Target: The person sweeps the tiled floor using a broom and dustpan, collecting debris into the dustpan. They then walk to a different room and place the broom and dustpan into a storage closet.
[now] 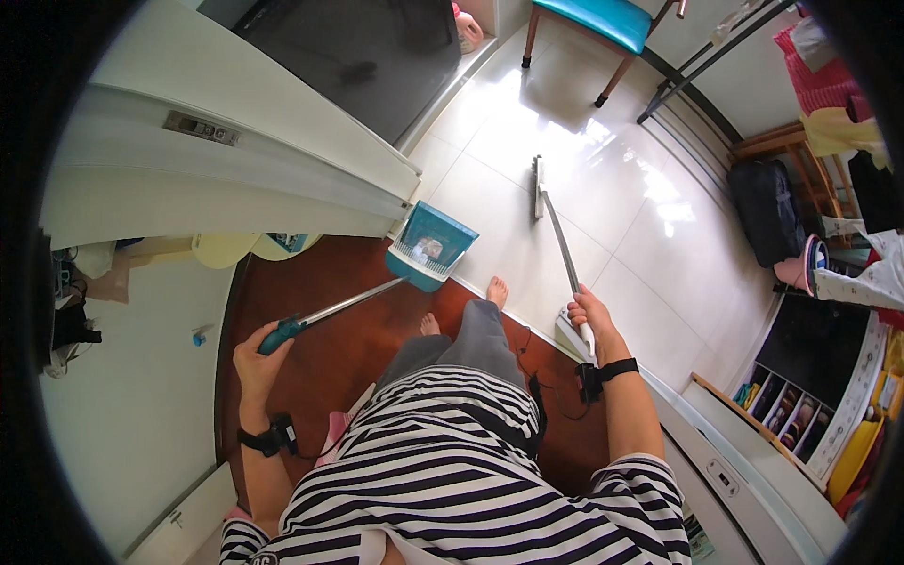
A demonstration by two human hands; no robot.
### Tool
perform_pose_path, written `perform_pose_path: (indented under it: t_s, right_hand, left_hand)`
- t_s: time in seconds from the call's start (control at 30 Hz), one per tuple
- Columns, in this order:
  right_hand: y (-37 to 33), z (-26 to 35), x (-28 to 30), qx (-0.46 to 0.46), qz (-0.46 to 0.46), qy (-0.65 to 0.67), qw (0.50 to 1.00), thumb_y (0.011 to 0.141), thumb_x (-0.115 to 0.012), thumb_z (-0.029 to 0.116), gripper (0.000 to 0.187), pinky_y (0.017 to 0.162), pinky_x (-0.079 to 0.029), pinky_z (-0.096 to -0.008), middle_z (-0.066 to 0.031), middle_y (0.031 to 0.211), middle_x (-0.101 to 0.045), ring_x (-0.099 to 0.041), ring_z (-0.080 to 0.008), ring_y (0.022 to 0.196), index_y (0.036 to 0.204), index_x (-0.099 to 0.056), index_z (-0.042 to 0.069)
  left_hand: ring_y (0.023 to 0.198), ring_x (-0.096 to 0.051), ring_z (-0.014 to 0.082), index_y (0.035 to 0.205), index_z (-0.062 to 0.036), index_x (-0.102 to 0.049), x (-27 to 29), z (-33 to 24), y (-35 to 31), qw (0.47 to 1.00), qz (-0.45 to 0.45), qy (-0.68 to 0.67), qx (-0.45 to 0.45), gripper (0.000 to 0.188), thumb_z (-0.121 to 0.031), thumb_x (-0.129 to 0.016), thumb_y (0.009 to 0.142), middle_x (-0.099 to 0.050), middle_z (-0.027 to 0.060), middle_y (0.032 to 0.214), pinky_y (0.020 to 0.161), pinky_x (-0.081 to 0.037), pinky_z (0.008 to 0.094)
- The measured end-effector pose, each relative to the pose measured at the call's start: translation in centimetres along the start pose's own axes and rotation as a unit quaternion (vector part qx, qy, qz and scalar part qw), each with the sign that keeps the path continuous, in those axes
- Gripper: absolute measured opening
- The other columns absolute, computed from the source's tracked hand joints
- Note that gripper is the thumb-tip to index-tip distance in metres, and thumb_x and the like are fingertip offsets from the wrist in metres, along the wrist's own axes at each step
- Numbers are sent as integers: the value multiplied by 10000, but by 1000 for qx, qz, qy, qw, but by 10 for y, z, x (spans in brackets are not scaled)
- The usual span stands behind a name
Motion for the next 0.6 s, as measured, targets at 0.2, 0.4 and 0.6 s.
perform_pose_path:
  t_s: [0.2, 0.4, 0.6]
  right_hand:
    - [40, -11, -52, -37, 140, 137, 980, 956, -464, 63, 497, 384, -271, -157, -6, 708, -392, -327, -45, 508, 1393, -315, 247]
    - [103, -6, -127, -148, 239, 265, 922, 959, -488, 98, 94, 384, -331, -162, -15, 656, -412, -378, -58, 484, 903, -436, 43]
    - [125, 33, -114, -149, 253, 331, 897, 949, -472, 95, 194, 401, -392, -177, -35, 642, -438, -419, -77, 448, 790, -388, 22]
  left_hand:
    - [730, -694, 181, 983, -41, -708, -14, -22, 14, 1000, 9, 18, 18, 316, -73, -794, 680, -709, 120, 832, 655, -521, 269]
    - [747, -674, 135, 999, -21, -696, -30, -50, 25, 999, 32, 38, -8, 324, -63, -781, 689, -707, 119, 845, 670, -515, 258]
    - [717, -690, 249, 960, -76, -720, -51, -73, 42, 995, 10, 55, -87, 286, -92, -786, 682, -700, 113, 816, 632, -524, 297]
Point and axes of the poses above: each hand's wrist, its own y-axis towards the middle knuckle, its own x-axis out of the back of the hand, z = x × y, the point moved 1 cm from there along y, towards the middle knuckle
